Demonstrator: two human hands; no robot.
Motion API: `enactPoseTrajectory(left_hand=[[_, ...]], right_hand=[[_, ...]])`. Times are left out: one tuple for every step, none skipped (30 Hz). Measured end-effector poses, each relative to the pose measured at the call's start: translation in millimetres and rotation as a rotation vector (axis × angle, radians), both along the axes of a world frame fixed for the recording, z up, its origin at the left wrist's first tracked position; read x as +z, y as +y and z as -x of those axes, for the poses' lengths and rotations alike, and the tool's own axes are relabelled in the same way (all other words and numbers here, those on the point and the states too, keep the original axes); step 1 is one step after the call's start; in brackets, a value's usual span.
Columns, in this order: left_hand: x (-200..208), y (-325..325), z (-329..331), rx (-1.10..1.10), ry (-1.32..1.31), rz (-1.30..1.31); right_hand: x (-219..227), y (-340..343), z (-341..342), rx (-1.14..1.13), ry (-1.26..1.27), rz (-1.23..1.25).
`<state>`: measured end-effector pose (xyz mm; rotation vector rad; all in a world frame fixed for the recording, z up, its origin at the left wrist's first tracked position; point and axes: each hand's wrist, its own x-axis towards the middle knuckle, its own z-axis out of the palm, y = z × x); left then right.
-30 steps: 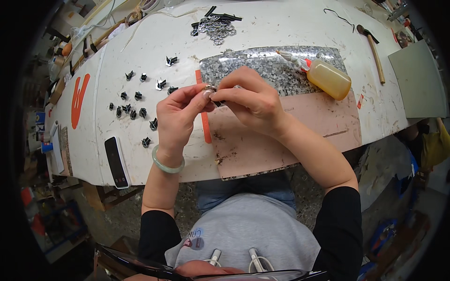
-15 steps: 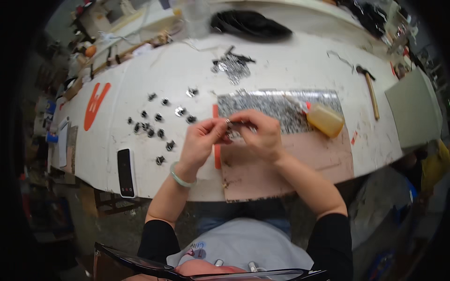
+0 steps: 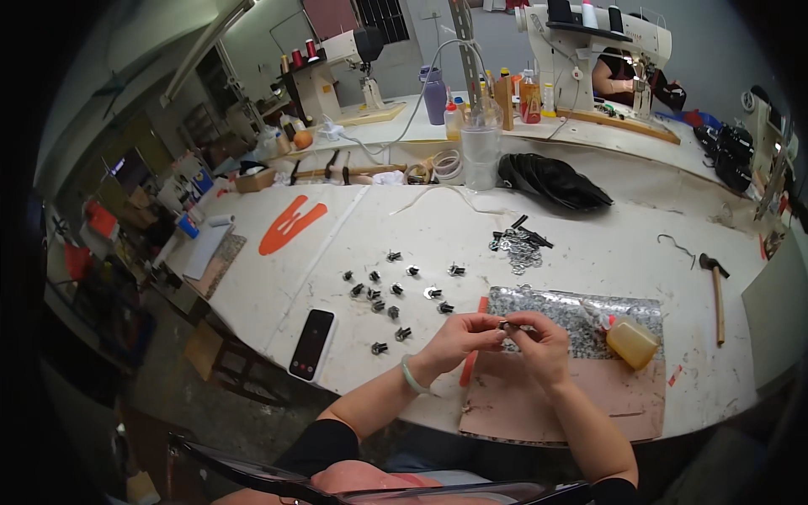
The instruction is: The person applies glue from a dispenser bottle onto small straps and attaches them to metal loops by hand.
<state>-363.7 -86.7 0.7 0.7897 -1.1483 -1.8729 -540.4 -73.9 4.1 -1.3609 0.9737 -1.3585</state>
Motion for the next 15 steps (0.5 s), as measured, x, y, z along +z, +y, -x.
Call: enactPoseTrajectory(left_hand=[[0, -1, 0, 0.001, -0.02, -0.001], [0, -2, 1, 0.006, -0.031, 0.054], [-1, -4, 2, 0.022, -0.038, 0.111], [-2, -6, 3, 0.027, -0.075, 0.154], [-7, -6, 0, 0.046, -0.089, 0.151], [-10, -8, -1, 0.058, -0.113, 0.157], [-11, -9, -2, 0.075, -0.137, 0.162], [-13, -11, -2, 0.122, -0.125, 0.196], [-10, -10, 2, 0.151, -0.136, 0.192], [-8, -6, 4, 0.225, -0.235, 0.379], [-6, -2, 5, 0.299, -0.341, 0.561], [-4, 2, 8, 0.313, -0.369, 0.601], [-2, 5, 10, 0.339, -0.4, 0.643], [-4, 7, 12, 0.402, -0.37, 0.628], [-3, 8, 13, 0.396, -0.377, 0.666]], right_hand=[[-1, 0, 0, 0.036, -0.045, -0.05], [2, -1, -2, 0.017, -0.084, -0.071], [2, -2, 0, 0.032, -0.098, -0.072], [1, -4, 2, 0.006, -0.016, -0.034], [0, -5, 2, -0.016, 0.067, 0.005], [-1, -6, 1, 0.003, -0.008, 0.001], [-2, -9, 1, 0.029, -0.013, 0.003], [-3, -13, 3, 0.075, 0.052, 0.017], [-5, -14, 4, 0.121, 0.111, 0.03], [3, -8, 4, 0.191, -0.018, -0.301], [9, -4, 3, 0.236, -0.014, -0.306], [15, 2, 5, 0.215, -0.113, -0.378], [19, 2, 6, 0.205, -0.202, -0.45], [20, 0, 8, 0.25, -0.193, -0.455], [20, -1, 16, 0.304, -0.223, -0.492]])
